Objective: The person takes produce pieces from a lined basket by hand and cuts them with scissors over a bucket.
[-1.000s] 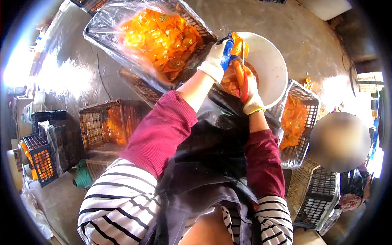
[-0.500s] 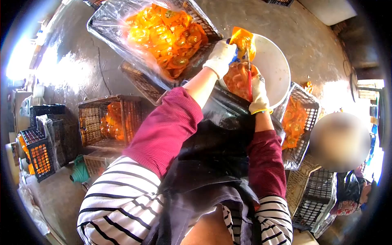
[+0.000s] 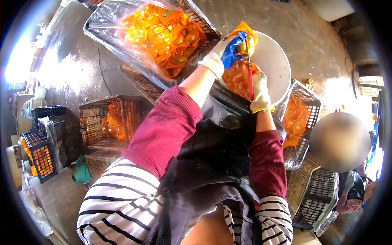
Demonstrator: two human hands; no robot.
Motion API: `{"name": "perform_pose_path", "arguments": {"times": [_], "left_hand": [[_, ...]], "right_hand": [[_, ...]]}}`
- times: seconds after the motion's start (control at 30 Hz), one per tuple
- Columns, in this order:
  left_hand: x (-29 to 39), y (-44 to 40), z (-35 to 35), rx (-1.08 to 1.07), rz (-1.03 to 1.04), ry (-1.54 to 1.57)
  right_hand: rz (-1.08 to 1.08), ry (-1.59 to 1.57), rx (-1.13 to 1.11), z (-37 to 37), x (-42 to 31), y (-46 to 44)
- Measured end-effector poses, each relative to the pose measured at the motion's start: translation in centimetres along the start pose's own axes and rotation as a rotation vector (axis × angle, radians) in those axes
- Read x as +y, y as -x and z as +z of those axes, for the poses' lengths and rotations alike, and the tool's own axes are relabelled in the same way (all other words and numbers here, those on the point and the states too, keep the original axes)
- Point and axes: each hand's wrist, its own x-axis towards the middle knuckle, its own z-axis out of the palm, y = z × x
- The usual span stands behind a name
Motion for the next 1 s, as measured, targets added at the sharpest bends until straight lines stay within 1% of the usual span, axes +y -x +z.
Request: {"name": "perform_pose_path", "arguments": {"times": [0.07, 0.1, 0.17, 0.2, 0.23, 0.27, 0.3, 0.33, 0.4, 0.43, 0.47, 0.53, 0.57, 0.6, 0.63, 0.67, 0.73, 0.77, 0.8, 0.87, 0.9, 0.93, 1.0], "left_hand": [[0.7, 0.5, -0.1, 0.103, 0.004, -0.329], [0.3, 0.1, -0.6, 0.106, 0.046, -0.314], [-0.6, -0.9, -1.2, 0.14, 0.091, -0.379], [-0.7, -1.1, -1.3, 0.158, 0.114, -0.412], [-0.7, -1.4, -1.5, 0.195, 0.134, -0.581], [-0.9, -1.5, -1.5, 0.189, 0.135, -0.562], [-0.6, -1.3, -0.8, 0.182, 0.137, -0.542], [-0.5, -1.2, -0.3, 0.174, 0.14, -0.523], [-2.3, -3.2, -1.7, 0.167, 0.262, -0.68], [-1.8, -2.7, -1.2, 0.132, 0.326, -0.765], [-1.3, -2.0, -0.9, 0.101, 0.391, -0.852], [-1.2, -1.4, -1.4, 0.103, 0.544, -1.086], [-0.6, -1.4, -2.3, 0.027, 0.426, -0.937], [0.4, -0.9, -2.7, -0.05, 0.309, -0.785], [2.6, 0.7, -2.8, 0.032, 0.121, -0.729], [2.9, 0.1, -5.3, 0.097, 0.217, -0.757], [5.5, 1.1, -8.4, 0.415, 0.167, -0.931], [6.4, 1.3, -10.8, 0.447, 0.171, -1.029], [7.0, 1.4, -13.3, 0.479, 0.173, -1.127], [7.3, 2.1, -16.2, 0.604, 0.33, -1.676], [7.8, 1.7, -16.6, 0.514, 0.167, -1.903], [7.2, 0.7, -17.7, 0.442, 0.199, -2.094], [5.4, -1.9, -19.5, 0.266, 0.279, -2.462]], "right_hand": [[0.01, -0.131, -0.021, 0.7, -0.7, 0.5], [0.048, -0.073, -0.021, 0.5, -1.0, 0.5], [0.124, 0.042, -0.023, 0.0, -1.4, 0.4], [0.128, 0.1, -0.013, 0.0, -1.8, 0.4], [0.131, 0.157, -0.005, 0.1, -2.2, 0.5], [0.134, 0.214, 0.004, 0.1, -2.4, 0.5], [0.107, 0.198, 0.044, 0.0, -2.2, 0.3], [0.057, 0.336, 0.077, -0.2, -2.2, 0.3], [-0.05, 0.614, 0.146, -0.4, -2.7, 0.7], [-0.064, 0.65, 0.246, -1.4, -1.6, -0.1], [-0.117, 0.657, 0.277, -2.8, -0.6, -0.3], [-0.226, 0.667, 0.309, -2.3, -0.8, 0.2], [-0.119, 0.626, 0.302, -2.5, -1.2, 0.6], [-0.182, 0.435, 0.296, -3.8, -0.2, -0.1], [-0.244, 0.245, 0.282, -3.6, -0.6, 0.1], [-0.238, -0.128, 0.23, -4.3, -1.2, 1.4], [-0.271, -0.121, 0.361, -4.5, -3.5, 2.3], [-0.336, -0.332, 0.28, -7.1, -2.9, 1.7], [-0.469, -0.721, 0.207, -7.0, -3.2, 1.9], [-0.474, -0.854, 0.312, -4.8, -5.2, 4.1], [-0.5, -0.813, 0.241, -5.0, -5.0, 3.9], [-0.526, -0.769, 0.173, -5.3, -4.8, 3.5], [-0.533, -0.748, -0.056, -7.0, -4.3, 1.7]]}}
